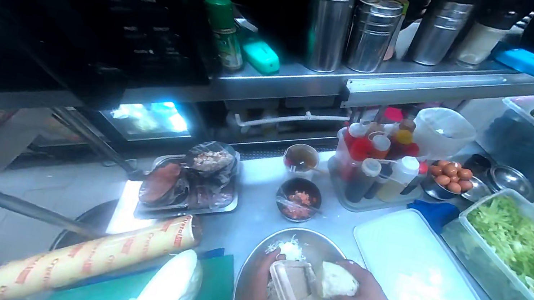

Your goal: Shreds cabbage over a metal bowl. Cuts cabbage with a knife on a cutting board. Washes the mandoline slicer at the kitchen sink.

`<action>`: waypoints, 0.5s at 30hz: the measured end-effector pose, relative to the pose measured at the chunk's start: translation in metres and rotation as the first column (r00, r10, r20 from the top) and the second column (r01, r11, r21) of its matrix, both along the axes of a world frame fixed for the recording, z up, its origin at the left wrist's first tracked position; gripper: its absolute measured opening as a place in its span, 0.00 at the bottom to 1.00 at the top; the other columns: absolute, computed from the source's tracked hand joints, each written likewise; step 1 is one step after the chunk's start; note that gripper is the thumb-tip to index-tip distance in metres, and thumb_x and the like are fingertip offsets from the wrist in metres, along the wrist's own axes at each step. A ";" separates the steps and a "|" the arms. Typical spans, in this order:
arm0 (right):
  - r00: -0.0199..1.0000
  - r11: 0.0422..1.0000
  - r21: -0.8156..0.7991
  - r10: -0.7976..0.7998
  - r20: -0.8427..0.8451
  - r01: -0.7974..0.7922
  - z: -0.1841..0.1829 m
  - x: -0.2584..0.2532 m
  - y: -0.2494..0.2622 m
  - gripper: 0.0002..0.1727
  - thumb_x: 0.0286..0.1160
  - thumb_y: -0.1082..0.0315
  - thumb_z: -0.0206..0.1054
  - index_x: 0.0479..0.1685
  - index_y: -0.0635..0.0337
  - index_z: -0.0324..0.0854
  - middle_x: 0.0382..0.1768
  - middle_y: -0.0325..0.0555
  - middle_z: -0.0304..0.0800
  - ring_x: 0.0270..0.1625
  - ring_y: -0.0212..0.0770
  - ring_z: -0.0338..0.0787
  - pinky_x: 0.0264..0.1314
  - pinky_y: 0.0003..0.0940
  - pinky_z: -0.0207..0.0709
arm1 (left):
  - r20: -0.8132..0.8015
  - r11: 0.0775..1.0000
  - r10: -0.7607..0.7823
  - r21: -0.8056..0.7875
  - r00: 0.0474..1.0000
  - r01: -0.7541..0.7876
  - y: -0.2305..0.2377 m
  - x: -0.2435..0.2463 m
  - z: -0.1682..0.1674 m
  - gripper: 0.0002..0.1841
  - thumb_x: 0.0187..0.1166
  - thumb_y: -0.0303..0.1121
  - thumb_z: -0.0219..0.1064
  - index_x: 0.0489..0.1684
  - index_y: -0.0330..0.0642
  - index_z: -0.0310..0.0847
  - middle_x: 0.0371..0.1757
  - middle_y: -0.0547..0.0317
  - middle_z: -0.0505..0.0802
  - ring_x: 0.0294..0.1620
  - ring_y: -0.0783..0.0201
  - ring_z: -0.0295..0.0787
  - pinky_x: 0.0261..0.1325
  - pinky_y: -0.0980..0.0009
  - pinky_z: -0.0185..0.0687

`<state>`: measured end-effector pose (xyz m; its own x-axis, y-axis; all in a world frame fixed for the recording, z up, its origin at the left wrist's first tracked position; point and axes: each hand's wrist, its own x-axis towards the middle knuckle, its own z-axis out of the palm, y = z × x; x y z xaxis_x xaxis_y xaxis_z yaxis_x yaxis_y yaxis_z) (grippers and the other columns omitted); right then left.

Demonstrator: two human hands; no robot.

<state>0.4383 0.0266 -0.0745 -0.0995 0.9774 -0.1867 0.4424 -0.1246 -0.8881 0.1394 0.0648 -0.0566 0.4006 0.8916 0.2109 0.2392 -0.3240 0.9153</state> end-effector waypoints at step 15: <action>0.994 0.996 -0.015 0.085 -0.071 -0.086 0.012 0.005 0.031 0.31 0.52 0.60 0.86 0.64 0.39 0.87 0.60 0.31 0.91 0.61 0.32 0.90 0.64 0.43 0.88 | -0.035 0.998 -0.056 0.010 0.998 0.056 -0.012 0.023 0.007 0.68 0.49 0.42 0.92 0.92 0.38 0.41 0.82 0.51 0.75 0.82 0.62 0.74 0.82 0.61 0.77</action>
<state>0.4436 0.0574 -0.0624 -0.1962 0.9612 -0.1940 0.3887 -0.1054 -0.9153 0.1626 0.0532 -0.0492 0.4570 0.8653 0.2059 0.2519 -0.3479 0.9030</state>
